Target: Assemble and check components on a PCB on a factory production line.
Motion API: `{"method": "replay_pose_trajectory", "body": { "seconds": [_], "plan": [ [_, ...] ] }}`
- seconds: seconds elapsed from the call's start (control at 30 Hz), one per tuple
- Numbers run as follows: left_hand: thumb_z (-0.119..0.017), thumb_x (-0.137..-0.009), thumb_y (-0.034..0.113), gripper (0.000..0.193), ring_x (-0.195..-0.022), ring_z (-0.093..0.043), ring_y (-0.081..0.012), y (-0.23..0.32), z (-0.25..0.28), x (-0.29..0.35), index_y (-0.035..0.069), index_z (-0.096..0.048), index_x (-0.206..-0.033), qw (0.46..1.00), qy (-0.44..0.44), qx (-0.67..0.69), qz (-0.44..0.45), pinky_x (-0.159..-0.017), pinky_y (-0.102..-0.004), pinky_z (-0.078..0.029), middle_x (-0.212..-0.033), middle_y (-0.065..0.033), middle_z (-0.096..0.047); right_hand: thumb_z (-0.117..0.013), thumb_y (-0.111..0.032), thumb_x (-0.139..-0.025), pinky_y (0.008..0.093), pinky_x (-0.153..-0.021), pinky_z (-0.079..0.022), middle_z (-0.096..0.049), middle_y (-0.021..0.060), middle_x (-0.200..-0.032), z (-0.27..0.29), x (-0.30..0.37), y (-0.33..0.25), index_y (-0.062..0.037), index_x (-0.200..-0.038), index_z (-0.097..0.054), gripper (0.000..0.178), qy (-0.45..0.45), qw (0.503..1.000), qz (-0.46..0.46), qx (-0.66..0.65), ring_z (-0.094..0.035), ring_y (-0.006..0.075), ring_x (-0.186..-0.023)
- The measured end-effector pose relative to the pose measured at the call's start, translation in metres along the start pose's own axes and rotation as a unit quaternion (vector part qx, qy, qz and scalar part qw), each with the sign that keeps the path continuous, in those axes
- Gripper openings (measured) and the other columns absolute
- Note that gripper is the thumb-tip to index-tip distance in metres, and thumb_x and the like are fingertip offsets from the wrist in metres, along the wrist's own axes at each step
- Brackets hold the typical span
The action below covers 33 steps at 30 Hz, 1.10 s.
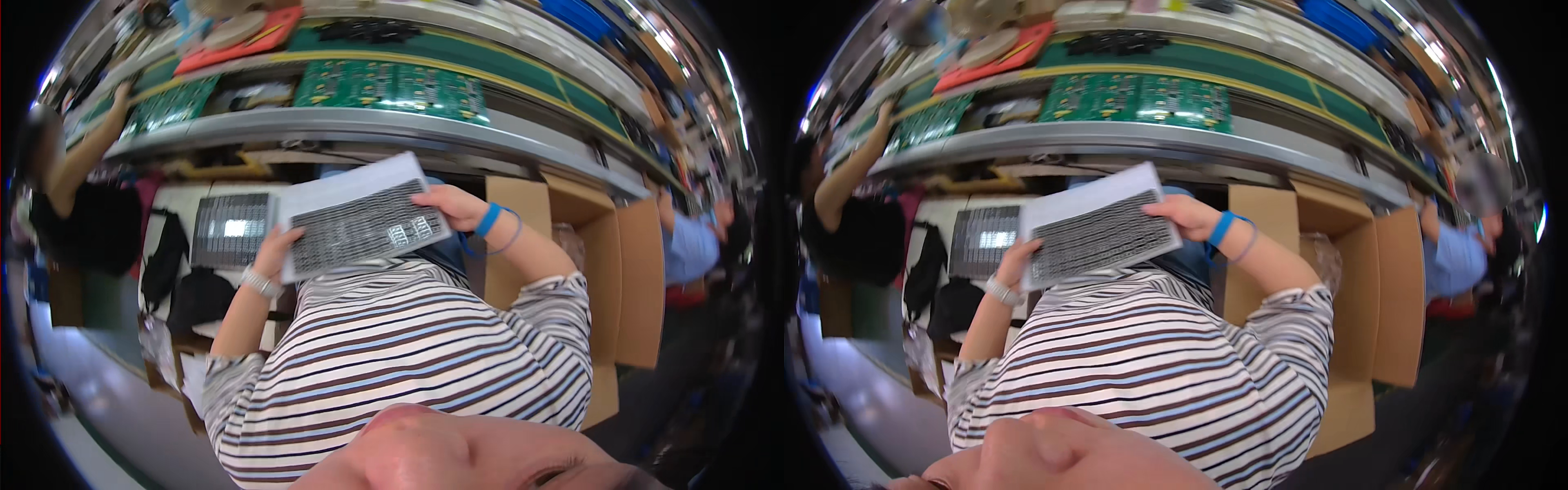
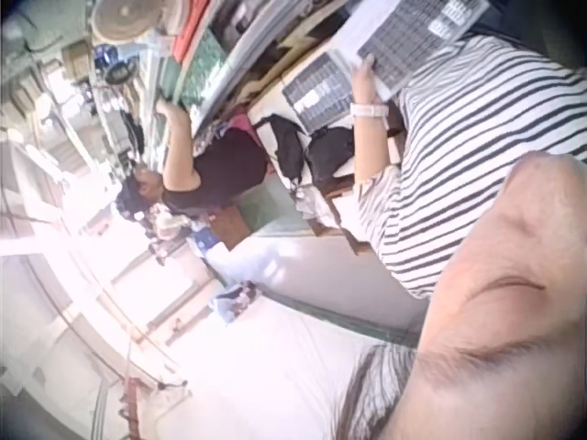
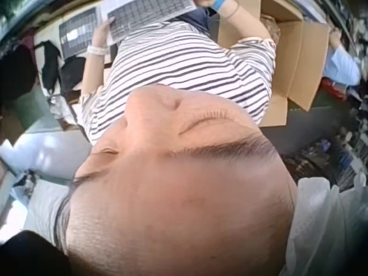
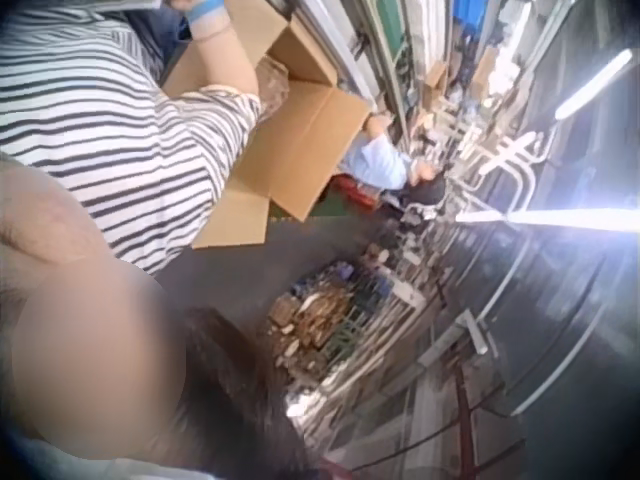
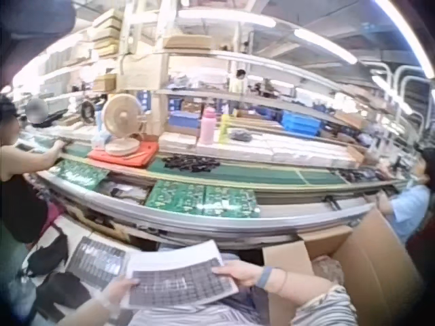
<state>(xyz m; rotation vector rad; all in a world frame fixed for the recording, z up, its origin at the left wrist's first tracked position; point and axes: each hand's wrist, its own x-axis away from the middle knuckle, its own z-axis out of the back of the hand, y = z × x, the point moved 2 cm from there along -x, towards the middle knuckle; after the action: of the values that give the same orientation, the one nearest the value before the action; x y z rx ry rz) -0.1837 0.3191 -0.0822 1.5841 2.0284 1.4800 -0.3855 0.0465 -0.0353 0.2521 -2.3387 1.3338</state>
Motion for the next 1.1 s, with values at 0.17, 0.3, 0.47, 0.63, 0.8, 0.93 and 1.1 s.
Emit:
{"method": "replay_pose_trajectory", "body": {
  "seconds": [0.17,0.3,0.47,0.63,0.8,0.93,1.1],
  "plan": [
    [-0.047,-0.081,-0.002,0.054,-0.110,-0.056,-0.0270,0.068,-0.037,0.043,0.000,-0.037,-0.133,0.993,-0.034,-0.022,-0.108,-0.095,-0.0383,-0.048,-0.125,-0.0154,-0.054,-0.063,-0.015,-0.087,0.0374,-0.083,-0.051,-0.059,0.0044,-0.116,-0.031,0.039,-0.055,-0.0105,-0.129,-0.047,0.045,0.014,0.990,0.065,0.125,-0.059,0.0168,-0.101],
    [-0.054,-0.078,0.000,0.060,-0.112,-0.054,-0.0225,0.148,-0.107,-0.003,0.003,-0.035,-0.134,0.967,-0.062,-0.136,-0.208,-0.096,-0.0333,-0.043,-0.124,-0.0110,-0.053,-0.059,-0.005,-0.088,0.0328,-0.093,-0.047,-0.058,0.0085,-0.118,0.006,0.041,-0.137,-0.0015,-0.131,-0.043,0.046,0.026,0.962,0.249,0.113,-0.057,0.0178,-0.106],
    [-0.064,-0.084,0.009,0.055,-0.104,-0.057,-0.0194,0.227,-0.183,-0.166,0.002,-0.037,-0.132,0.946,-0.081,-0.215,-0.229,-0.090,-0.0322,-0.046,-0.115,-0.0097,-0.059,-0.054,-0.006,-0.091,0.0292,-0.085,-0.050,-0.061,0.0088,-0.112,0.110,0.017,-0.241,0.0012,-0.126,-0.047,0.036,0.178,0.918,0.340,0.105,-0.061,0.0163,-0.097],
    [-0.063,-0.081,0.005,0.048,-0.089,-0.063,-0.0178,0.229,-0.243,-0.365,-0.002,-0.047,-0.126,0.932,-0.056,-0.313,-0.172,-0.070,-0.0307,-0.052,-0.110,-0.0113,-0.063,-0.054,-0.004,-0.089,0.0311,-0.086,-0.048,-0.063,0.0101,-0.110,0.247,-0.016,-0.284,0.0023,-0.124,-0.051,0.036,0.354,0.873,0.333,0.044,-0.060,0.0180,-0.096],
    [-0.051,-0.082,0.000,0.039,-0.091,-0.063,-0.0189,0.213,-0.282,-0.465,-0.002,-0.055,-0.120,0.914,-0.122,-0.350,-0.165,-0.076,-0.0307,-0.051,-0.104,-0.0102,-0.066,-0.050,-0.007,-0.091,0.0307,-0.081,-0.048,-0.064,0.0078,-0.108,0.338,-0.033,-0.296,-0.0015,-0.122,-0.054,0.032,0.435,0.857,0.276,0.004,-0.061,0.0169,-0.093],
    [-0.053,-0.081,0.008,0.022,-0.097,-0.057,-0.0344,0.221,-0.288,-0.481,0.005,-0.064,-0.100,0.523,-0.136,-0.724,-0.430,-0.085,-0.0398,-0.047,-0.100,-0.0149,-0.062,-0.048,-0.007,-0.092,0.0292,-0.082,-0.046,-0.064,0.0064,-0.107,0.385,-0.032,-0.290,-0.0005,-0.121,-0.055,0.031,0.461,0.844,0.262,0.075,-0.060,0.0157,-0.093],
    [-0.060,-0.081,0.023,0.033,-0.117,-0.047,-0.0299,0.184,-0.280,-0.494,0.002,-0.060,-0.107,0.422,-0.167,-0.740,-0.495,-0.102,-0.0432,-0.035,-0.120,-0.0137,-0.054,-0.049,-0.007,-0.091,0.0281,-0.085,-0.044,-0.063,0.0072,-0.113,0.383,-0.042,-0.285,-0.0008,-0.126,-0.054,0.035,0.527,0.801,0.278,0.061,-0.058,0.0153,-0.097]
  ]
}}
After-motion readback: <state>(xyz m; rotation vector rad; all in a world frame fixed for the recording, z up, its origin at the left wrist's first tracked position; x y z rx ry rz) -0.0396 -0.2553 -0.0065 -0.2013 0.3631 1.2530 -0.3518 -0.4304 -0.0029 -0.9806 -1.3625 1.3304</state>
